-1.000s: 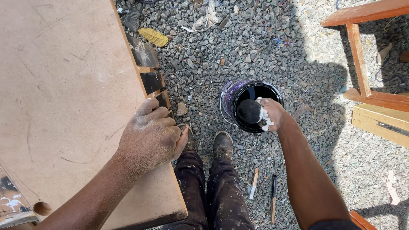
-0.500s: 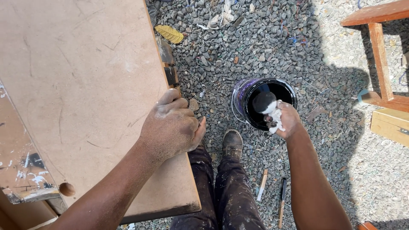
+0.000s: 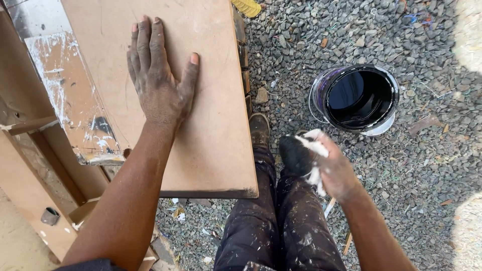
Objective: The person applies black paint to a rectangular wooden board using a white cloth. They repeatedly dip the cloth into a paint can and wipe the surface of the board, covering it with a dark finish. The person also handles a second, unpainted wooden board during the process.
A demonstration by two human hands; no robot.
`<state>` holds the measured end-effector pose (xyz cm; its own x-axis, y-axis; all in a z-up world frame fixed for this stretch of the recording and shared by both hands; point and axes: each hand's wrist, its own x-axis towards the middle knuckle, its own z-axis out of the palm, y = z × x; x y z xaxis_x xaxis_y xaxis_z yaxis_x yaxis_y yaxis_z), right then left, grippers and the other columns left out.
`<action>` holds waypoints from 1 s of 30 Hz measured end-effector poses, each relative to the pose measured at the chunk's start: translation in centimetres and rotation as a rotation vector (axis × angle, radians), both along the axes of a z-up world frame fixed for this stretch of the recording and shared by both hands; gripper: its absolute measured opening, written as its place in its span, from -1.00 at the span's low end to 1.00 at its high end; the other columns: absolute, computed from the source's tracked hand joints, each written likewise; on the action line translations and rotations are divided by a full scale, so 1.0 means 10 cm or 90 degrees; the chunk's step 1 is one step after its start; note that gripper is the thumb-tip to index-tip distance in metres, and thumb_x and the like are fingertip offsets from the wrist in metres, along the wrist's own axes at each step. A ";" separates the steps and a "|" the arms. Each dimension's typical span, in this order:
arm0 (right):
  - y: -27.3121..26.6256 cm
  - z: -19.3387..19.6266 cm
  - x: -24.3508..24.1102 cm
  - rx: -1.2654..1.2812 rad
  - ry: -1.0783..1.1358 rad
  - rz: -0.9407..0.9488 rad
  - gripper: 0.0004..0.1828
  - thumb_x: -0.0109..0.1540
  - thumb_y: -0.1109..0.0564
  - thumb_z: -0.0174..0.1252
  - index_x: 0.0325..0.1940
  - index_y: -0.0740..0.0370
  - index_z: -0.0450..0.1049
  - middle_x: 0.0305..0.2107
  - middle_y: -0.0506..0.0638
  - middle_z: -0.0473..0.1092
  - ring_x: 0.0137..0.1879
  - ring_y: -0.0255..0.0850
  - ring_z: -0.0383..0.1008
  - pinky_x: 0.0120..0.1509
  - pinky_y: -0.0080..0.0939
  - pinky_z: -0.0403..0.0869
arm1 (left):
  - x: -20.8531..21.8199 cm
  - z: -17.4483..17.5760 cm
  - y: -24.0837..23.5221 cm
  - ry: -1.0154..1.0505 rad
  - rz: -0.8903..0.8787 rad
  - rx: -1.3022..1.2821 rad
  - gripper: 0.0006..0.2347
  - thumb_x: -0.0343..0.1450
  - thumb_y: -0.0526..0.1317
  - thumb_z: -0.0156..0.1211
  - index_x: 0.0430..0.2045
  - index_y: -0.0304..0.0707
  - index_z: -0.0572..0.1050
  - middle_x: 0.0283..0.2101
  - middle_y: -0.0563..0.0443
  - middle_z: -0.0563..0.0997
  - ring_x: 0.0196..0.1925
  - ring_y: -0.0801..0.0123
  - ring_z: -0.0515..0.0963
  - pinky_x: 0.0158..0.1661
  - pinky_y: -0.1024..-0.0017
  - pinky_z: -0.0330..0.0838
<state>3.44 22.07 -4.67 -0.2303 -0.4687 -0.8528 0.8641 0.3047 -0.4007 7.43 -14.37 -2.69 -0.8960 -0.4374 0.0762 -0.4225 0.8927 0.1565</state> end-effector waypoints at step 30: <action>0.00 0.12 1.25 0.108 -0.057 0.232 -0.35 0.18 -0.32 0.01 0.19 0.12 0.27 -0.54 0.12 0.49 -0.56 -0.08 0.52 -0.56 -0.15 0.50 | -0.01 0.08 -0.01 -0.003 0.067 0.015 -0.30 0.52 0.32 0.26 0.36 -0.20 0.24 0.45 -0.14 0.25 0.52 0.06 0.12 0.43 -0.12 -0.11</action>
<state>15.96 22.07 -3.46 0.0036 -0.3563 -0.9344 0.7169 0.6524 -0.2460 7.28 -14.44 -1.93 -0.8450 -0.5312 0.0607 -0.5150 0.8391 0.1750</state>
